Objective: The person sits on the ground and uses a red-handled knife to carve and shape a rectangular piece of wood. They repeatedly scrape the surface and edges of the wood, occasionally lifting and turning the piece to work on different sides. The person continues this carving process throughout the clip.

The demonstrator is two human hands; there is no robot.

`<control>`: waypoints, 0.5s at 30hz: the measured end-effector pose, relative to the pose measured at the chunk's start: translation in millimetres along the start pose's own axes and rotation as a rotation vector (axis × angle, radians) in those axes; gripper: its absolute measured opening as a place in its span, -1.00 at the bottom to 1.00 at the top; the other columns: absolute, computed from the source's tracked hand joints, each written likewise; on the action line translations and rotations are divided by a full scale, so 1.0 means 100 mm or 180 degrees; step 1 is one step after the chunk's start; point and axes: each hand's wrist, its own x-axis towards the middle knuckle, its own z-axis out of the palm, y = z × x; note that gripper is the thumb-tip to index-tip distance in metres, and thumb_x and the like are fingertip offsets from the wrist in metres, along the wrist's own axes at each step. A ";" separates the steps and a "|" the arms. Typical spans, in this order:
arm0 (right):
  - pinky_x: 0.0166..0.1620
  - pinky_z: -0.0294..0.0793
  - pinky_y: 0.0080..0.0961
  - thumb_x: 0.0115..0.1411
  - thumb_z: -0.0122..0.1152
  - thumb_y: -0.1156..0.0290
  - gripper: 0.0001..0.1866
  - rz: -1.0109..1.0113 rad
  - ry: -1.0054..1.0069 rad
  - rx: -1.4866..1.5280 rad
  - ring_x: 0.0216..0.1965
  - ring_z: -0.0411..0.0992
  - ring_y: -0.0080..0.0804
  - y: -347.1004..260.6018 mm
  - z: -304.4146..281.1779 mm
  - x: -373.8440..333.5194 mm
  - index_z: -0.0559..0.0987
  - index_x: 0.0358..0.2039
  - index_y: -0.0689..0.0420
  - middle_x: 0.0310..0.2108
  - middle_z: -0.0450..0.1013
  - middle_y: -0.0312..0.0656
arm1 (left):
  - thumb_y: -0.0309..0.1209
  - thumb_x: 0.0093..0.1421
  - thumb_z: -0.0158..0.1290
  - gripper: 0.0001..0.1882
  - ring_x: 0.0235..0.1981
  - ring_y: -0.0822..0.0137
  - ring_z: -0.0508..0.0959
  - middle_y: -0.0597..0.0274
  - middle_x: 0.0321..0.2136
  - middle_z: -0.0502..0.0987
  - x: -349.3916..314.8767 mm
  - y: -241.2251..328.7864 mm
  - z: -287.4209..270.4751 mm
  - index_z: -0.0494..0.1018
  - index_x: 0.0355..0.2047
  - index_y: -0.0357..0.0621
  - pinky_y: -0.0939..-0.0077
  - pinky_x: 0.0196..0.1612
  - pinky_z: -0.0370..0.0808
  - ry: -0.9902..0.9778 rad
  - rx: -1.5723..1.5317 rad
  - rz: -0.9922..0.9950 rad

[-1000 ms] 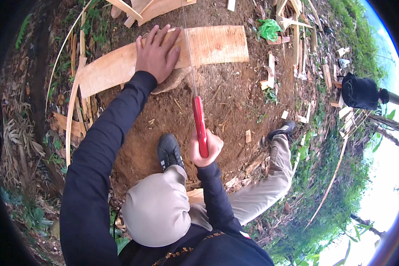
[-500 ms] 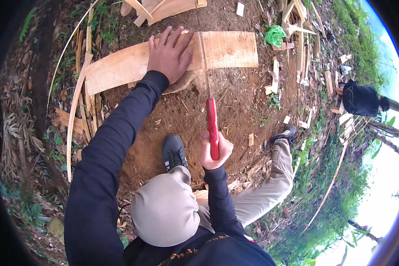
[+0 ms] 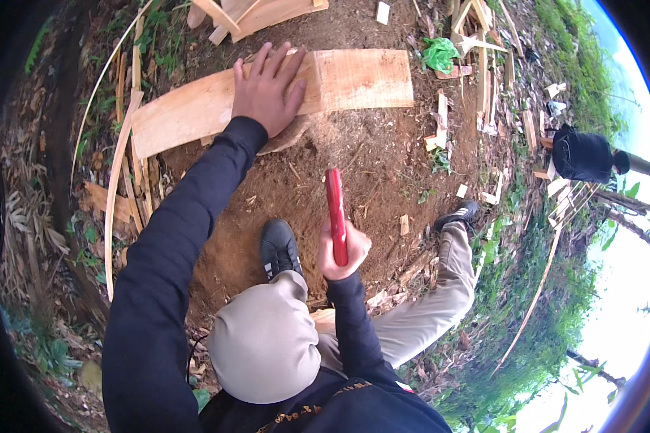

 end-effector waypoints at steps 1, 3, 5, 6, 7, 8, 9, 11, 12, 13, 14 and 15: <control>-0.60 0.31 -0.46 0.02 0.22 0.55 -0.96 -0.0147 -0.0004 -0.0107 -0.78 0.33 -0.35 0.00 -0.02 -0.05 0.55 -0.53 0.23 -0.78 0.29 -0.15 | -0.09 0.35 -0.11 -0.45 0.36 0.03 0.20 0.17 0.30 0.28 -0.01 -0.01 -0.01 0.26 0.33 0.17 -0.41 0.26 0.04 0.0005 0.0004 0.0004; -0.57 0.35 -0.45 0.01 0.20 0.56 -0.98 -0.0199 -0.0049 -0.0079 -0.75 0.38 -0.28 -0.05 0.00 0.01 0.56 -0.50 0.22 -0.74 0.33 -0.14 | -0.09 0.35 -0.11 -0.45 0.36 0.03 0.19 0.18 0.31 0.28 0.00 0.01 -0.01 0.26 0.33 0.18 -0.41 0.26 0.03 0.0013 -0.0005 0.0006; -0.55 0.39 -0.44 0.03 0.20 0.56 -0.96 -0.0178 -0.0226 -0.0022 -0.73 0.41 -0.26 -0.06 0.02 0.11 0.56 -0.46 0.22 -0.71 0.36 -0.13 | -0.09 0.34 -0.10 -0.44 0.37 0.03 0.18 0.18 0.31 0.28 0.00 0.02 -0.02 0.26 0.33 0.19 -0.41 0.27 0.02 -0.0024 0.0003 0.0006; -0.56 0.39 -0.43 0.04 0.21 0.57 -0.98 -0.0121 -0.0297 -0.0078 -0.72 0.42 -0.23 -0.06 0.01 0.12 0.56 -0.46 0.22 -0.71 0.36 -0.12 | -0.09 0.34 -0.10 -0.44 0.37 0.03 0.18 0.18 0.31 0.28 0.01 0.03 -0.02 0.27 0.33 0.20 -0.40 0.27 0.02 -0.0021 0.0003 0.0017; -0.57 0.34 -0.45 0.06 0.20 0.54 -0.96 -0.0187 -0.0235 0.0002 -0.75 0.38 -0.28 -0.04 -0.01 0.09 0.54 -0.50 0.21 -0.74 0.32 -0.15 | -0.09 0.34 -0.09 -0.44 0.37 0.03 0.18 0.18 0.31 0.28 0.01 0.05 -0.02 0.27 0.33 0.20 -0.40 0.27 0.03 -0.0019 0.0001 0.0025; -0.58 0.29 -0.47 0.09 0.19 0.52 -0.92 -0.0262 -0.0186 0.0099 -0.77 0.34 -0.33 -0.04 -0.01 0.06 0.52 -0.53 0.20 -0.77 0.27 -0.18 | -0.09 0.34 -0.09 -0.45 0.36 0.03 0.18 0.18 0.31 0.28 0.01 0.04 -0.02 0.27 0.33 0.20 -0.40 0.26 0.03 -0.0014 0.0021 0.0024; -0.58 0.29 -0.47 0.09 0.19 0.52 -0.91 -0.0287 -0.0149 0.0092 -0.77 0.34 -0.33 -0.04 -0.01 0.05 0.52 -0.54 0.20 -0.77 0.27 -0.18 | -0.09 0.34 -0.09 -0.44 0.36 0.03 0.18 0.18 0.31 0.28 0.02 0.03 -0.03 0.27 0.33 0.20 -0.39 0.26 0.04 -0.0029 0.0024 0.0014; -0.58 0.29 -0.47 0.09 0.19 0.52 -0.90 -0.0323 -0.0099 0.0071 -0.77 0.34 -0.32 -0.07 -0.01 0.03 0.52 -0.55 0.19 -0.77 0.27 -0.18 | -0.09 0.34 -0.09 -0.44 0.36 0.03 0.18 0.17 0.31 0.28 0.02 0.03 -0.03 0.27 0.33 0.20 -0.39 0.26 0.04 -0.0043 0.0044 0.0029; -0.58 0.30 -0.47 0.09 0.20 0.51 -0.91 -0.0243 -0.0129 0.0106 -0.77 0.35 -0.32 -0.07 0.00 0.06 0.52 -0.54 0.19 -0.77 0.28 -0.18 | -0.09 0.34 -0.09 -0.44 0.36 0.03 0.18 0.17 0.31 0.28 0.01 0.04 -0.04 0.27 0.34 0.21 -0.39 0.26 0.04 -0.0059 0.0052 0.0026; -0.58 0.30 -0.47 0.08 0.20 0.51 -0.91 -0.0165 -0.0161 0.0140 -0.77 0.35 -0.32 -0.06 0.02 0.13 0.53 -0.54 0.19 -0.77 0.28 -0.18 | -0.09 0.34 -0.09 -0.44 0.36 0.03 0.18 0.17 0.31 0.28 0.02 0.05 -0.03 0.27 0.34 0.21 -0.39 0.26 0.04 -0.0049 0.0047 0.0047; -0.58 0.30 -0.47 0.08 0.21 0.51 -0.92 -0.0081 -0.0211 0.0178 -0.77 0.36 -0.31 -0.07 0.04 0.16 0.54 -0.53 0.19 -0.77 0.28 -0.18 | -0.09 0.34 -0.09 -0.44 0.36 0.03 0.18 0.17 0.31 0.28 0.03 0.03 -0.03 0.27 0.34 0.21 -0.39 0.26 0.04 -0.0049 0.0048 0.0054; -0.58 0.31 -0.47 0.08 0.21 0.50 -0.93 -0.0036 -0.0251 0.0092 -0.77 0.36 -0.30 -0.10 0.01 0.16 0.55 -0.51 0.20 -0.77 0.30 -0.18 | -0.09 0.34 -0.09 -0.44 0.36 0.02 0.18 0.17 0.31 0.28 0.02 0.02 -0.03 0.27 0.34 0.21 -0.39 0.26 0.04 -0.0047 0.0049 0.0059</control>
